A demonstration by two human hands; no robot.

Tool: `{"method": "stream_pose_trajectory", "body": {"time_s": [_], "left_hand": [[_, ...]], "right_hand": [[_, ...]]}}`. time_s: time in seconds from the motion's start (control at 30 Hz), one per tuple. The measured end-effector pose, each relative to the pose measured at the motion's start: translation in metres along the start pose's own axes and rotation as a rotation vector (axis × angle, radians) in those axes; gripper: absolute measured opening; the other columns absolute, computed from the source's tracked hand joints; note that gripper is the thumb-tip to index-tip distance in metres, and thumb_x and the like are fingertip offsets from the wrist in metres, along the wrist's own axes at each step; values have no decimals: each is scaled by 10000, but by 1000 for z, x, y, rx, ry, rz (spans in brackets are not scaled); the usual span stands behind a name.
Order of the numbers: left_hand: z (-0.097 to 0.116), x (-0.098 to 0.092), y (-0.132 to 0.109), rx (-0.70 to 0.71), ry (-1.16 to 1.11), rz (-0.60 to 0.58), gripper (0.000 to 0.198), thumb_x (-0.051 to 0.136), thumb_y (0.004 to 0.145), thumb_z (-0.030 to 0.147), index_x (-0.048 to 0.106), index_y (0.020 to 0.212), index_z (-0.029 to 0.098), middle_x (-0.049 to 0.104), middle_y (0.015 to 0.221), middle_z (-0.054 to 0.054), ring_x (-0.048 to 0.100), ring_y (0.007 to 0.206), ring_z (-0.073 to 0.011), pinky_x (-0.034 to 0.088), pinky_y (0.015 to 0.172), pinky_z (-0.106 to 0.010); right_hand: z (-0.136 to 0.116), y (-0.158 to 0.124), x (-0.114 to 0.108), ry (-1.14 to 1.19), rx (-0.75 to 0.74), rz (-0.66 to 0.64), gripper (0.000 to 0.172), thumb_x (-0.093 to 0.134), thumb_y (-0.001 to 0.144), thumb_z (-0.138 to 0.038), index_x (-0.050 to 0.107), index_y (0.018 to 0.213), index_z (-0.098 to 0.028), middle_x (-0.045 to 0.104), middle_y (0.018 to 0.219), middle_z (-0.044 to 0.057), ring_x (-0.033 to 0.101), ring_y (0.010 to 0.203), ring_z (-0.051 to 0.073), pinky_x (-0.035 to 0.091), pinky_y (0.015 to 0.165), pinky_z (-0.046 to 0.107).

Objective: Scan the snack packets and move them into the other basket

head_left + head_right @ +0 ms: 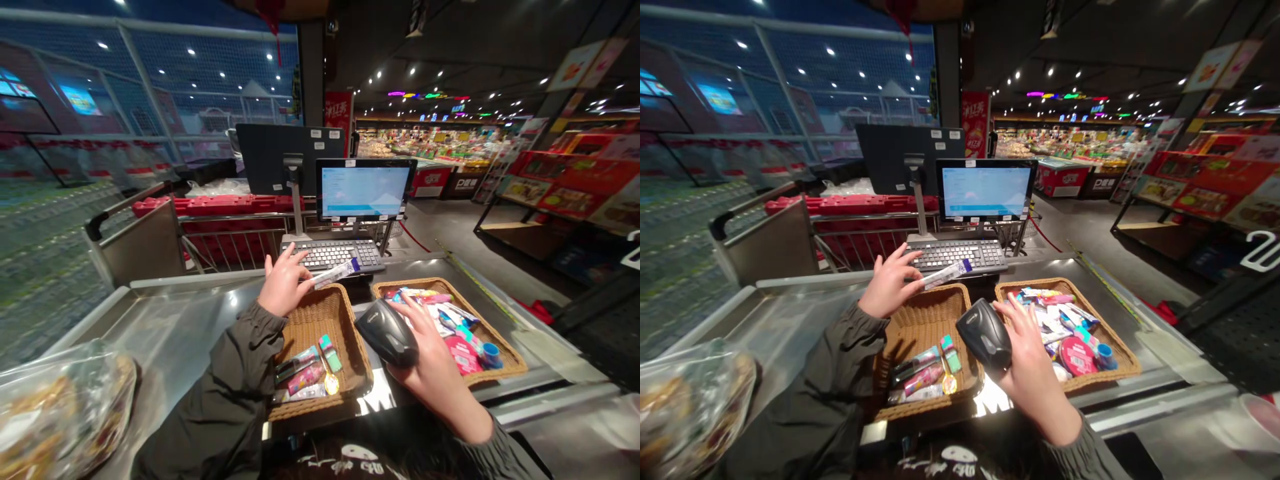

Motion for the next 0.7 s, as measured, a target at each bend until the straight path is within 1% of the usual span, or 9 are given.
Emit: {"method": "stream_pose_trajectory", "body": {"time_s": [0.17, 0.27, 0.5, 0.7], "left_hand": [[-9, -3, -6, 1, 13, 1, 123, 656, 847, 276, 725, 758, 227, 514, 1465, -19, 254, 1471, -320, 104, 1126, -717], [-16, 0, -7, -9, 29, -19, 118, 657, 843, 269, 725, 754, 230, 517, 1462, -16, 251, 1473, -318, 97, 1129, -717], [-35, 21, -8, -75, 44, -102, 115, 654, 810, 238, 731, 725, 243, 552, 1431, -9, 279, 1458, -326, 88, 1130, -715], [-50, 40, -13, -106, 57, -149, 117, 649, 818, 253, 719, 725, 238, 564, 1420, -19, 274, 1464, -306, 97, 1133, -713]], "right_hand": [[-6, 2, 5, 1, 1, 1, 532, 576, 764, -201, 547, 1295, -189, 512, 1376, 153, 360, 1395, 382, 276, 1137, 659], [-8, 2, 7, 5, 9, -4, 497, 582, 764, -208, 563, 1260, -185, 508, 1380, 155, 358, 1397, 381, 261, 1144, 660], [-10, -1, 9, 2, 13, -32, 465, 574, 760, -197, 571, 1224, -165, 495, 1390, 169, 327, 1409, 392, 243, 1142, 679], [-9, -4, 13, 8, 10, -68, 479, 576, 755, -190, 565, 1233, -163, 488, 1399, 164, 292, 1431, 387, 240, 1146, 670]]}}
Point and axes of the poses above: each hand's wrist, its own y-axis towards the middle knuckle, its own x-axis out of the palm, z = x × y, the point moved 5 cm from there along y, towards the middle knuckle
